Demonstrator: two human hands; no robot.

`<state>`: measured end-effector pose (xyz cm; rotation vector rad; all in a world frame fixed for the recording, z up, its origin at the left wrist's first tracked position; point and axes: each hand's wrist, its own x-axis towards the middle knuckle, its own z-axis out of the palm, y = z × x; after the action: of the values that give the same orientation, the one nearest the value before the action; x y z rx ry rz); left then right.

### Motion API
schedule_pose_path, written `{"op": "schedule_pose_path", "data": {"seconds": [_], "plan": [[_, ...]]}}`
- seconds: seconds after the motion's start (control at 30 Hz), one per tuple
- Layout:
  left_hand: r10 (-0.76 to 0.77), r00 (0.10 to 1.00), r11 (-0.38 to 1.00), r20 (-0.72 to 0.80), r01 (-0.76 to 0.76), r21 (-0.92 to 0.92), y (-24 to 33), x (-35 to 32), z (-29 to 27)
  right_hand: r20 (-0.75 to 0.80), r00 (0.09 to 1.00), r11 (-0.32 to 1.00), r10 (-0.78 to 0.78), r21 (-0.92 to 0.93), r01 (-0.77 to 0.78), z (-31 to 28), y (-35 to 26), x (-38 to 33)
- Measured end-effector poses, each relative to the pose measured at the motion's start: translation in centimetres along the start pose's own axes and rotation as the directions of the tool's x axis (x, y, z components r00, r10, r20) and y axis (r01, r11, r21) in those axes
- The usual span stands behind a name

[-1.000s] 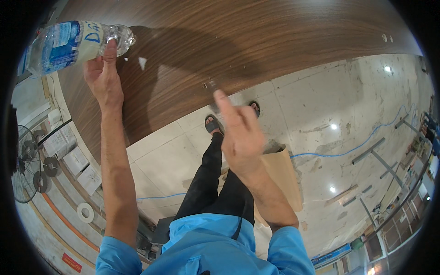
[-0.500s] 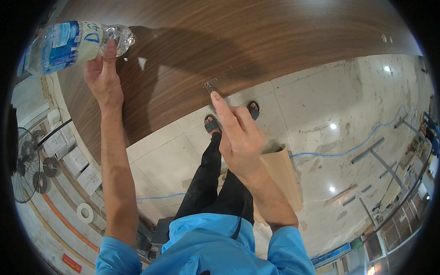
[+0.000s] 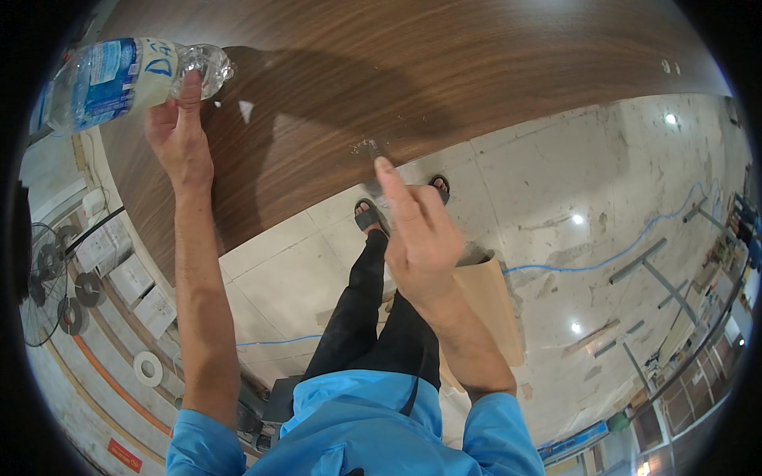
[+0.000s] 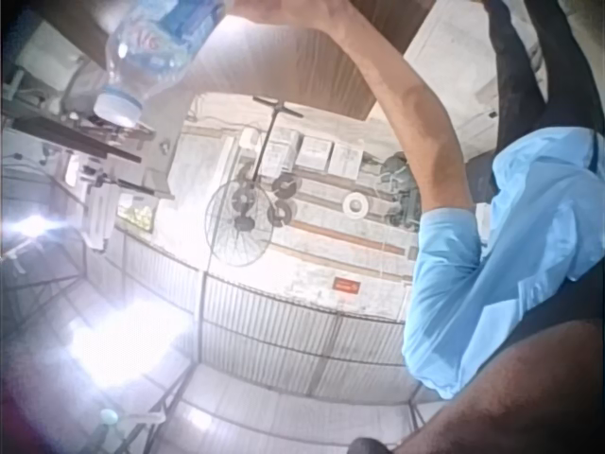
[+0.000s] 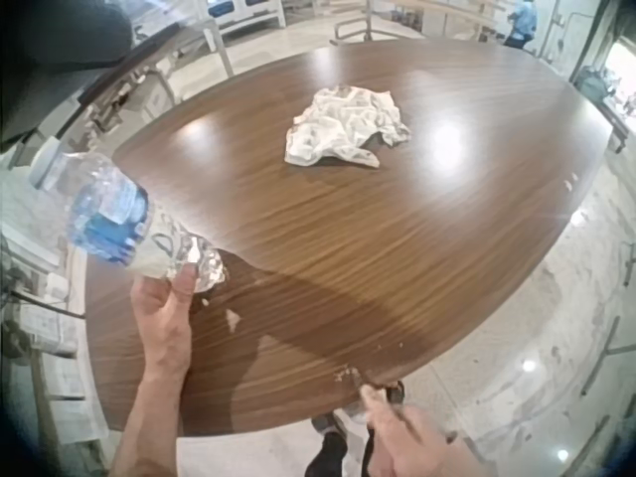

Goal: The person pours water from a plastic bottle onto a wooden surface and wipes it with a white cloth. They repeat this process across different areas of the surface.

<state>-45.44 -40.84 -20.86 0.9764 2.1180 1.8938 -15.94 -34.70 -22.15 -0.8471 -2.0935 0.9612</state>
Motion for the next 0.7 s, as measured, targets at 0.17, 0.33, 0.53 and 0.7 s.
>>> {"op": "schedule_pose_path", "data": {"seconds": [0.17, 0.33, 0.53, 0.7], "plan": [[0.013, 1.0, 1.0, -0.011, -0.012, 0.026, -0.04, -0.04, 0.05, -0.018, 0.999, 0.999, 0.031, -0.024, -0.032, 0.05, -0.04, 0.02], [0.003, 1.0, 1.0, -0.014, -0.003, 0.005, -0.1, 0.02, 0.11, 0.056, 0.998, 0.999, -0.03, 0.023, 0.029, -0.03, 0.08, -0.26], [0.022, 1.0, 0.999, -0.023, -0.021, 0.039, -0.15, -0.02, 0.1, 0.045, 0.999, 0.998, 0.029, -0.048, -0.027, -0.33, 0.02, -0.15], [0.022, 1.0, 0.999, -0.02, -0.021, 0.024, -0.15, -0.04, 0.18, -0.041, 0.998, 0.996, 0.056, -0.07, -0.059, -0.37, 0.0, 0.24]]}}
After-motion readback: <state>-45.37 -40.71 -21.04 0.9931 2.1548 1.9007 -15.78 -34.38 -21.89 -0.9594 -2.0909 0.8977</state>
